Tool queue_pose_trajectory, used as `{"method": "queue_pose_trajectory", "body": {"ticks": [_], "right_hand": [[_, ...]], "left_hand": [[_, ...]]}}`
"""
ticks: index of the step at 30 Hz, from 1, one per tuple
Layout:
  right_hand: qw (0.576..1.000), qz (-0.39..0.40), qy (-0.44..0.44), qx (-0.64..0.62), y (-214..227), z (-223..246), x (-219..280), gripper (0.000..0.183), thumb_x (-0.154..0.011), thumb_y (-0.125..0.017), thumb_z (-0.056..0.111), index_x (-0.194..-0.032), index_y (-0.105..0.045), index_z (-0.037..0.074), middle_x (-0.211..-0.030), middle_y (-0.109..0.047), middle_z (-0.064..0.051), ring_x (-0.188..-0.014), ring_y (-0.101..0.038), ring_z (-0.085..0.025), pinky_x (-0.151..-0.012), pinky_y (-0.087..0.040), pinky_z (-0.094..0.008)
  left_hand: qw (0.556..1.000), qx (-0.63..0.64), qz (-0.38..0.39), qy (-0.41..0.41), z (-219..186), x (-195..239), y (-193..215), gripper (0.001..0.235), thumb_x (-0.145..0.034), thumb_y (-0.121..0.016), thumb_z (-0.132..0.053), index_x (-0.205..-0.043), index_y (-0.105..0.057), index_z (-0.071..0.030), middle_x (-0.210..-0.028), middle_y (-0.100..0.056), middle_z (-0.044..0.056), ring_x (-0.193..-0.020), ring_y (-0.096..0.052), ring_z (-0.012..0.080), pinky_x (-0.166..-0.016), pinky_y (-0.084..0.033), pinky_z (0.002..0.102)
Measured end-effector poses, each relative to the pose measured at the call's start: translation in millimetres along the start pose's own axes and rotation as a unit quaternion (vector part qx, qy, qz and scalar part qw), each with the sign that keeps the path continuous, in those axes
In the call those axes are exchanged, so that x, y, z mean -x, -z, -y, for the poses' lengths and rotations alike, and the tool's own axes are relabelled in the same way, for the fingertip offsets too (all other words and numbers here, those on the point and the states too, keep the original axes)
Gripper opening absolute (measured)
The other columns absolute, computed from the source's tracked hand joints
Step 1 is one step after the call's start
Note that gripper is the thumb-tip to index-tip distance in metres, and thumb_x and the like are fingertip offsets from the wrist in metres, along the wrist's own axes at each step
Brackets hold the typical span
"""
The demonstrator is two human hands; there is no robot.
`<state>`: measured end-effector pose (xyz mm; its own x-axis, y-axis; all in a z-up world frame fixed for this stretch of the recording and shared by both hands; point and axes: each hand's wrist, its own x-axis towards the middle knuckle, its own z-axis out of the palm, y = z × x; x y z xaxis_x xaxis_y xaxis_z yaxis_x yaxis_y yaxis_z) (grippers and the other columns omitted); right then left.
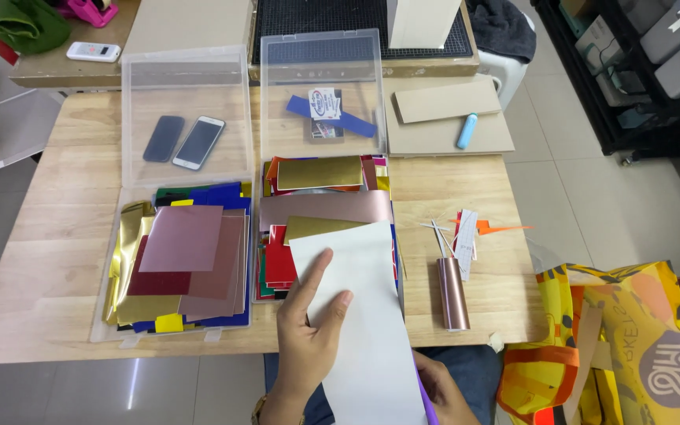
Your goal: Sorting, aligning, and cutting various colored foil sheets on a wooden table.
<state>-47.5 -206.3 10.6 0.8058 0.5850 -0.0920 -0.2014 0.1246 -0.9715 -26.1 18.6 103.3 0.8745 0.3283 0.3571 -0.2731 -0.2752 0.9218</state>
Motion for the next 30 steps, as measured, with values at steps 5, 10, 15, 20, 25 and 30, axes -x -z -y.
{"method": "queue_pose_trajectory", "body": {"ticks": [5, 10, 15, 20, 25, 30], "right_hand": [[0.998, -0.052, -0.032, -0.025, 4.9, -1.0, -0.6, 0.057, -0.087, -0.078, 0.027, -0.133, -0.068, -0.005, -0.129, -0.077, -0.014, -0.119, -0.069, -0.02, -0.098, -0.056, -0.035], [0.997, -0.063, -0.03, 0.032, -8.3, 40.3, -4.6, 0.05, -0.091, -0.069, 0.029, -0.13, -0.073, -0.002, -0.124, -0.08, -0.009, -0.114, -0.068, -0.015, -0.093, -0.055, -0.031], [0.997, -0.056, -0.051, 0.012, 7.4, 20.6, 1.5, 0.065, -0.088, -0.074, 0.037, -0.14, -0.064, -0.001, -0.137, -0.074, -0.011, -0.125, -0.067, -0.02, -0.102, -0.054, -0.035], [0.998, -0.041, -0.048, 0.026, 7.6, 35.0, -0.9, 0.064, -0.086, -0.077, 0.041, -0.133, -0.07, -0.001, -0.126, -0.081, -0.01, -0.117, -0.072, -0.018, -0.097, -0.057, -0.034], [1.0, -0.006, 0.0, -0.007, 11.9, 28.2, 0.2, 0.061, -0.09, -0.076, 0.038, -0.131, -0.068, -0.007, -0.124, -0.076, -0.009, -0.115, -0.066, -0.016, -0.097, -0.054, -0.033], [0.998, -0.002, 0.015, -0.06, 11.4, 29.0, -3.3, 0.061, -0.092, -0.077, 0.034, -0.131, -0.066, -0.012, -0.13, -0.072, -0.014, -0.122, -0.063, -0.02, -0.104, -0.049, -0.035]], "left_hand": [[0.999, 0.006, 0.025, -0.02, 5.5, -1.6, -1.2, 0.054, -0.094, -0.07, -0.01, -0.144, -0.053, -0.005, -0.147, -0.061, 0.014, -0.142, -0.054, 0.0258, -0.12, -0.045, 0.036], [0.999, 0.012, 0.028, -0.019, 9.4, -3.1, -6.2, 0.054, -0.093, -0.071, -0.009, -0.144, -0.053, -0.006, -0.146, -0.061, 0.013, -0.142, -0.055, 0.0257, -0.12, -0.045, 0.037], [1.0, 0.01, 0.023, -0.018, 12.7, -2.0, -12.9, 0.054, -0.093, -0.071, -0.009, -0.144, -0.054, -0.004, -0.146, -0.062, 0.014, -0.141, -0.055, 0.0266, -0.12, -0.045, 0.037], [1.0, -0.005, 0.007, -0.014, 17.8, -3.4, -16.6, 0.053, -0.092, -0.071, -0.011, -0.142, -0.056, -0.004, -0.145, -0.062, 0.014, -0.14, -0.056, 0.0258, -0.119, -0.046, 0.036], [1.0, -0.006, 0.011, 0.009, 21.3, -3.2, -18.6, 0.056, -0.091, -0.072, -0.012, -0.143, -0.054, -0.003, -0.147, -0.06, 0.013, -0.142, -0.054, 0.0257, -0.119, -0.046, 0.036], [1.0, 0.003, 0.011, 0.027, 25.5, -4.4, -23.3, 0.057, -0.09, -0.073, -0.011, -0.143, -0.054, -0.002, -0.148, -0.059, 0.014, -0.144, -0.052, 0.0263, -0.118, -0.047, 0.035]]}}
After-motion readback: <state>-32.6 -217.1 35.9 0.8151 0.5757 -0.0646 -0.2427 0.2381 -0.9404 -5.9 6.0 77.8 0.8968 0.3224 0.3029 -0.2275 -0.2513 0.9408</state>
